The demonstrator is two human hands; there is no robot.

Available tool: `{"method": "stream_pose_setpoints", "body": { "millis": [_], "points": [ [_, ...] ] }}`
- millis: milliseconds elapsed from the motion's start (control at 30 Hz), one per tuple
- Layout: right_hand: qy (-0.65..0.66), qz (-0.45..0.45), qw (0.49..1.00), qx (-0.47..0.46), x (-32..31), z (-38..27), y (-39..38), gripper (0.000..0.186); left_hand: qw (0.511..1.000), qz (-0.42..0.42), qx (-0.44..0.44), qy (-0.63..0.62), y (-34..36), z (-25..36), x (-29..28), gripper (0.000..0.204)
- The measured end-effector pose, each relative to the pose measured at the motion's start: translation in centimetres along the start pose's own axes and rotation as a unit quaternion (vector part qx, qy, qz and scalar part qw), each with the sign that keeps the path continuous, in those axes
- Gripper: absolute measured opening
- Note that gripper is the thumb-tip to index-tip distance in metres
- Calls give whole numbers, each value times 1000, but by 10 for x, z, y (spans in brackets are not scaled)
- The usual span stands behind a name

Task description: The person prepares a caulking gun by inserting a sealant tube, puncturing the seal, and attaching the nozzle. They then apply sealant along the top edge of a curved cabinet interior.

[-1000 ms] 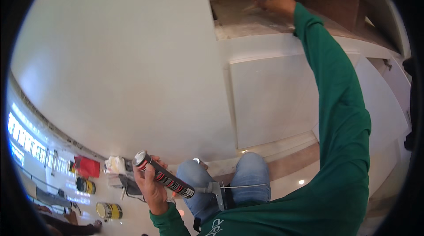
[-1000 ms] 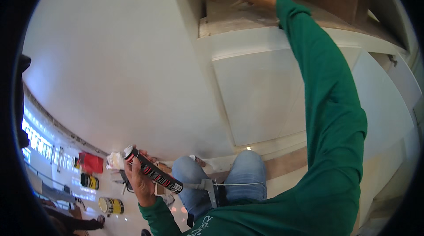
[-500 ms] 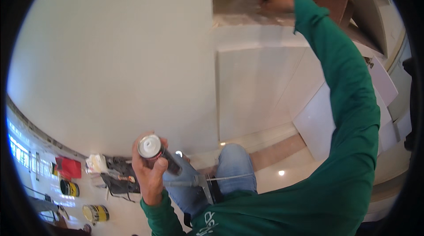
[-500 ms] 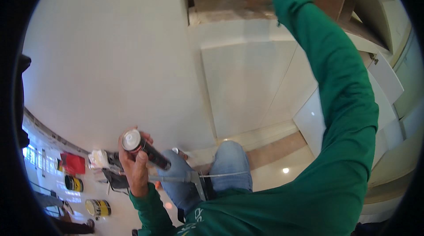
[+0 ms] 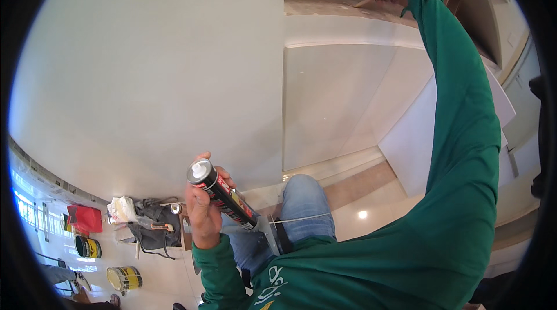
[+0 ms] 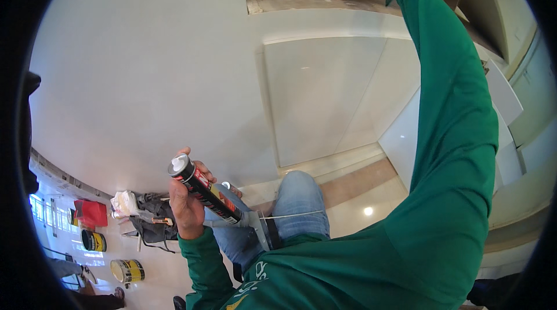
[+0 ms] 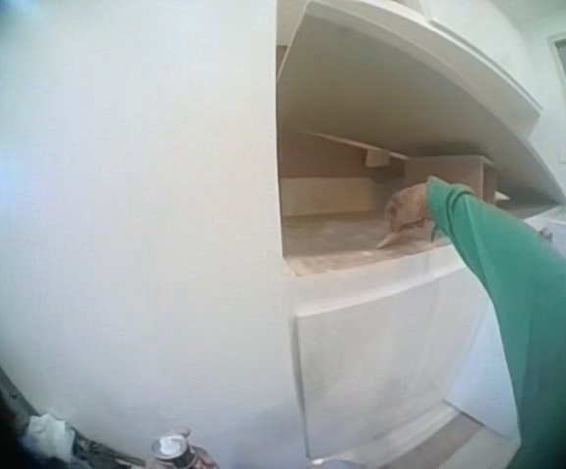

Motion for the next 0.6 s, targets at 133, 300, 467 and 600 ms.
{"method": "stream_pose_setpoints", "body": {
  "millis": [133, 300, 467, 600],
  "points": [
    [-360, 266, 868, -215, 26, -45, -35, 24, 998, 28, -10, 50, -2, -12, 1, 97],
    [-375, 357, 799, -305, 89, -60, -124, 25, 995, 20, -7, 95, 1, -16, 5, 100],
    [-124, 244, 914, -300, 30, -17, -126, 20, 992, 0, -32, 125, -1, -15, 10, 102],
    [190, 247, 926, -211, 30, -10, -140, 26, 988, -16, -32, 150, -5, -20, 5, 75]
  ]
}}
Point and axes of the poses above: each hand's wrist, its own y-axis towards the middle knuckle, its own x-axis out of the palm, z = x × y, the point moved 1 cm from there along y, towards the middle knuckle, and after that the axes turned 12 degrees about -y, right-handed, at the moved point
